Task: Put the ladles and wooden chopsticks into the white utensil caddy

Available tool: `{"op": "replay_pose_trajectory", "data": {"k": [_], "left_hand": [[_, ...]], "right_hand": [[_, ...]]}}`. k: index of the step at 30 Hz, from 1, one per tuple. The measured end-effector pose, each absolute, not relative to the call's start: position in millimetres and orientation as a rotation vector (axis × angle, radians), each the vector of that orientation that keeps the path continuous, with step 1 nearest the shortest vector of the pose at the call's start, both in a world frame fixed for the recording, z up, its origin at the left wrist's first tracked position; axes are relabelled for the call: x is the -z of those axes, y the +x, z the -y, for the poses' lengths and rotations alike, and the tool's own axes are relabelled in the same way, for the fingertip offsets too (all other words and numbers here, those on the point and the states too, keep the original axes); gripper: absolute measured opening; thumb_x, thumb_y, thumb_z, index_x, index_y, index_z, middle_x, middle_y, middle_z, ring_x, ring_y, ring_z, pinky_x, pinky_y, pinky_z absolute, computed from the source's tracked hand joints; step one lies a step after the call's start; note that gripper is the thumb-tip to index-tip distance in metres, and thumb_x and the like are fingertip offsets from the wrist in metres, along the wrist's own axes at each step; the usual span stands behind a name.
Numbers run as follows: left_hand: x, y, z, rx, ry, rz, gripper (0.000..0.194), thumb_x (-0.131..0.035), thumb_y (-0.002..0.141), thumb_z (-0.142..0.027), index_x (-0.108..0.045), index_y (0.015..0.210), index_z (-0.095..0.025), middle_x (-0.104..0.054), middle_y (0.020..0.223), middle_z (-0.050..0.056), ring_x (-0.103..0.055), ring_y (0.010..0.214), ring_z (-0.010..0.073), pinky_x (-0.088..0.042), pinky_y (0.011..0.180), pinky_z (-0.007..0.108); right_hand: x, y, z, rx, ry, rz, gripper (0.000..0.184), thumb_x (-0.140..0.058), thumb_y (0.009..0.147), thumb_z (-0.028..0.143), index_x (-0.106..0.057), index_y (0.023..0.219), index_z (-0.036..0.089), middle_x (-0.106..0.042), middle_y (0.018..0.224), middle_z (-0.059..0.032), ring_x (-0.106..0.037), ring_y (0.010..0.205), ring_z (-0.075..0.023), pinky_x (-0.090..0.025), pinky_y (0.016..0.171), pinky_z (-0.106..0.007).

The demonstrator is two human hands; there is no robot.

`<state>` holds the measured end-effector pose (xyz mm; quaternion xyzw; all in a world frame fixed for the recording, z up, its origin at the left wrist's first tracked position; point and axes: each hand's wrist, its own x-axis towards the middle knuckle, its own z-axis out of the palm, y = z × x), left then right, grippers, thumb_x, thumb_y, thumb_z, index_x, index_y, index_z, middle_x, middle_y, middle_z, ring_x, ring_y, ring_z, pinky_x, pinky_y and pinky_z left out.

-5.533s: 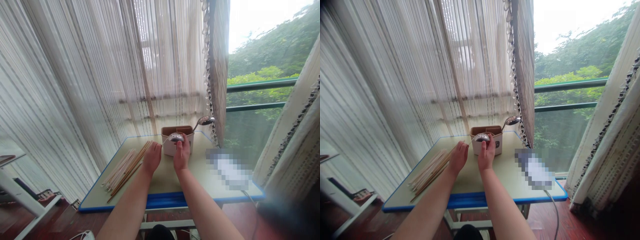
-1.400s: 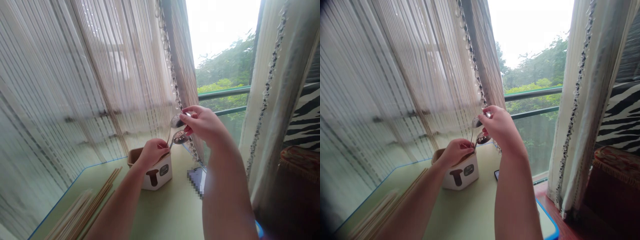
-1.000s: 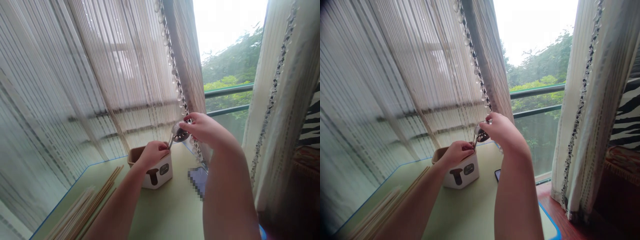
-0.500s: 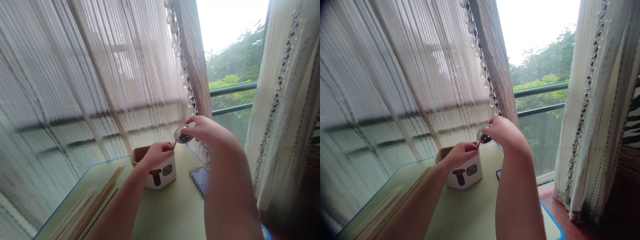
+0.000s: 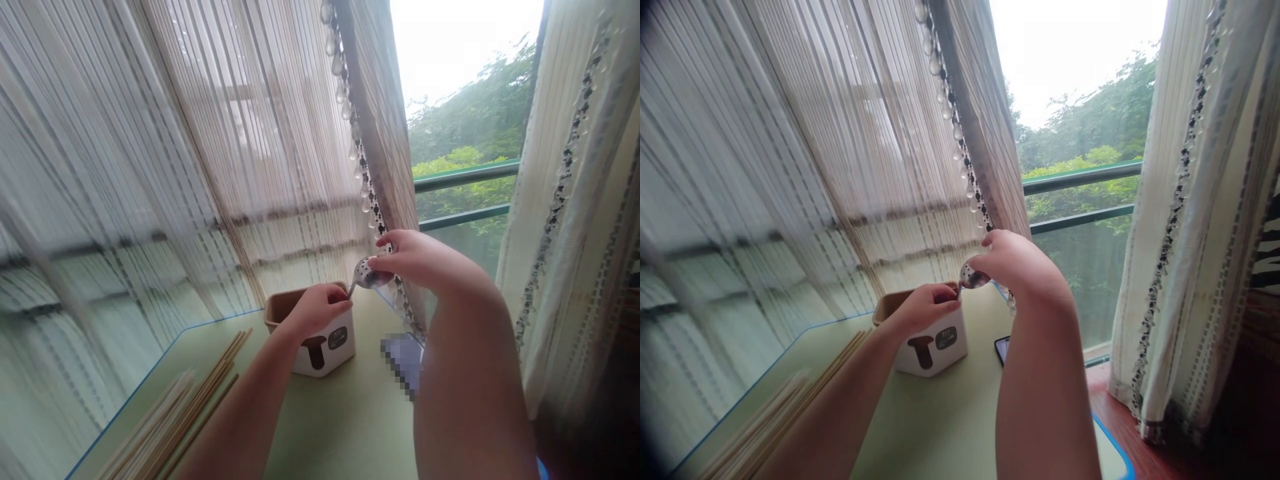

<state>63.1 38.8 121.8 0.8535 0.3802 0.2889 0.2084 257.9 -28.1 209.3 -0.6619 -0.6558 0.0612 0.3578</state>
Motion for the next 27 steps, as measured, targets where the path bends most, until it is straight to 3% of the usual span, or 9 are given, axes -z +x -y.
{"op": "replay_pose_trajectory", "data": {"k": [6,12,20,25,27], "left_hand": [[-121,63,-39,-0.781,2.389,-1.078,0.027,-0.054,0.076,-0.038,-0.068,0.079,-0.015,-0.061,0.065,0.000,-0.049,0.056,0.0110,-0.034,0.052,0.022],[-120,64,-40,-0.766,2.368,-1.077,0.028,-0.052,0.077,-0.038,-0.068,0.080,-0.015,-0.056,0.060,-0.002,-0.044,0.052,0.0096,-0.031,0.050,0.022],[-120,64,-41,-0.721,2.443,-1.094,0.030,-0.046,0.080,-0.039,-0.063,0.075,-0.015,-0.055,0.062,-0.001,-0.044,0.054,0.0103,-0.029,0.048,0.022],[-123,64,-39,-0.619,2.542,-1.149,0.035,-0.039,0.084,-0.042,-0.061,0.071,-0.016,-0.057,0.064,0.000,-0.045,0.056,0.0112,-0.027,0.050,0.023],[-124,65,-40,-0.592,2.586,-1.165,0.037,-0.038,0.084,-0.042,-0.060,0.069,-0.017,-0.057,0.065,0.000,-0.046,0.057,0.0118,-0.028,0.052,0.024]], "right_hand": [[-207,253,30,-0.087,-1.682,1.796,0.050,-0.066,0.064,0.042,-0.063,0.110,0.023,-0.064,0.103,-0.0084,-0.062,0.083,-0.0213,-0.045,0.062,-0.026],[-209,245,31,-0.208,-1.736,1.938,0.071,-0.072,0.056,0.034,-0.053,0.124,0.026,-0.064,0.106,-0.0056,-0.061,0.086,-0.0206,-0.045,0.061,-0.024],[-211,244,23,-0.246,-1.799,1.944,0.062,-0.070,0.058,0.038,-0.057,0.117,0.023,-0.067,0.085,-0.0031,-0.060,0.065,-0.0158,-0.040,0.052,-0.023],[-210,245,16,-0.268,-1.829,1.944,0.043,-0.067,0.061,0.049,-0.067,0.092,0.019,-0.064,0.070,-0.0025,-0.057,0.058,-0.0144,-0.036,0.047,-0.023],[-209,246,13,-0.271,-1.818,1.942,0.044,-0.062,0.063,0.058,-0.068,0.082,0.018,-0.063,0.067,-0.0031,-0.056,0.056,-0.0141,-0.036,0.047,-0.023]]}}
